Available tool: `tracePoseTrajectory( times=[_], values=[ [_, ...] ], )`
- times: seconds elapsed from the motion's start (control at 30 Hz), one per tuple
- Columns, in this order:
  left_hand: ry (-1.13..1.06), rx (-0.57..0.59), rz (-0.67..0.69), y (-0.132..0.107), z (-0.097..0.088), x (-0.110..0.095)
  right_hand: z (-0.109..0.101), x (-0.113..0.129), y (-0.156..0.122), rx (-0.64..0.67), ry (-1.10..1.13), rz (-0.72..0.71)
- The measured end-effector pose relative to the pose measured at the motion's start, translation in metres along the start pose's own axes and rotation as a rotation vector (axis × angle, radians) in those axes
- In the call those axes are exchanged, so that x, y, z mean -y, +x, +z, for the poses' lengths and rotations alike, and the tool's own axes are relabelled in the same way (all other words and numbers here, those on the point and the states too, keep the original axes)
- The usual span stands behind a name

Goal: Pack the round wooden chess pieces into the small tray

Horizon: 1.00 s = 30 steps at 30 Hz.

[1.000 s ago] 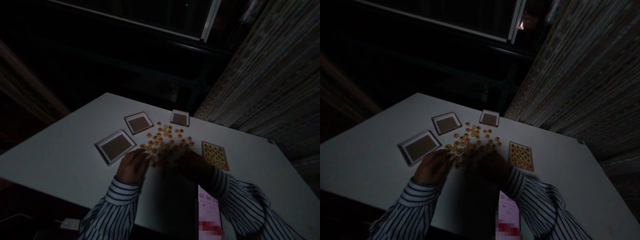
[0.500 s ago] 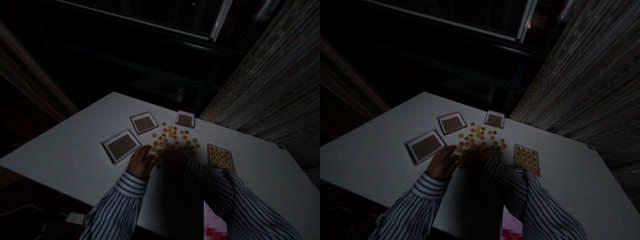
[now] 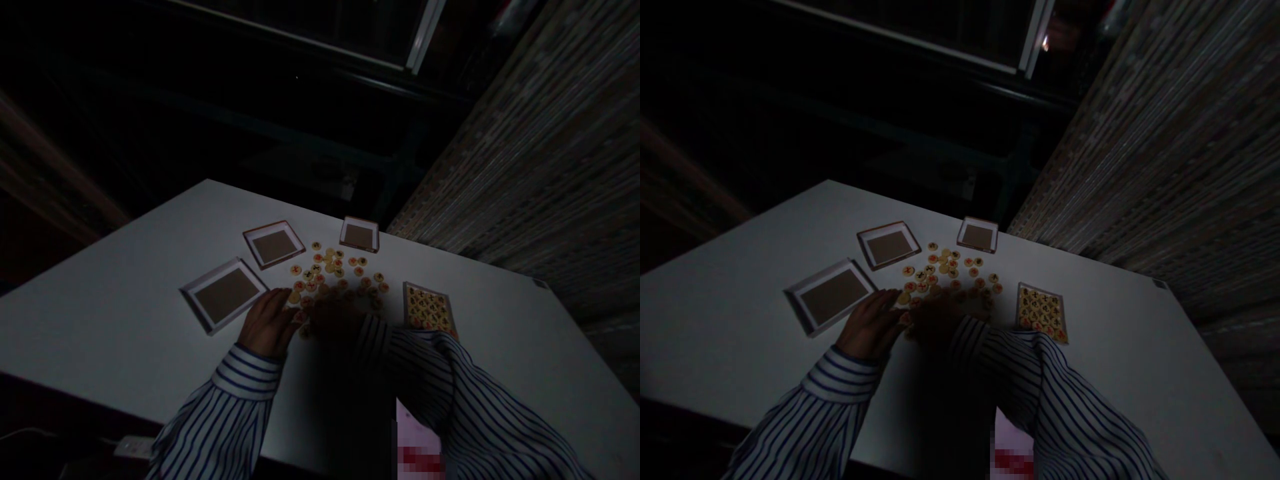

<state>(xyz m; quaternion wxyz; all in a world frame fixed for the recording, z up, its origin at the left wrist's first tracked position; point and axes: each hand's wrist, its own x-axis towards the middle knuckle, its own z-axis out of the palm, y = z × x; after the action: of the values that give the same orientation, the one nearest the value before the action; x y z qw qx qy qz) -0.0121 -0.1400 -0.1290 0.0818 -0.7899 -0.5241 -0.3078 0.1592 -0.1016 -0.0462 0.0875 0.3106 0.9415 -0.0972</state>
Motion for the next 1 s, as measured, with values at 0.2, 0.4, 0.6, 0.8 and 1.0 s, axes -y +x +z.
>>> tracePoseTrajectory(
  times=[0.2,0.4,0.6,0.8,1.0],
  values=[
    [-0.068,-0.037,0.046,0.009,-0.016,-0.007,-0.008,0.001,-0.011,-0.109,0.013,0.038],
    [-0.234,0.044,-0.080,0.019,-0.036,-0.033,-0.008,-0.006,-0.036,-0.240,0.133,-0.009],
    [-0.442,0.048,-0.417,0.029,-0.037,-0.074,-0.008,-0.017,-0.062,-0.403,0.416,0.045],
    [-0.636,0.068,-0.561,0.039,-0.026,-0.105,-0.003,-0.030,-0.084,-0.504,0.607,0.119],
    [-0.847,0.174,-0.545,0.045,-0.017,-0.123,0.016,-0.043,-0.108,-0.556,0.714,0.140]
  ],
)
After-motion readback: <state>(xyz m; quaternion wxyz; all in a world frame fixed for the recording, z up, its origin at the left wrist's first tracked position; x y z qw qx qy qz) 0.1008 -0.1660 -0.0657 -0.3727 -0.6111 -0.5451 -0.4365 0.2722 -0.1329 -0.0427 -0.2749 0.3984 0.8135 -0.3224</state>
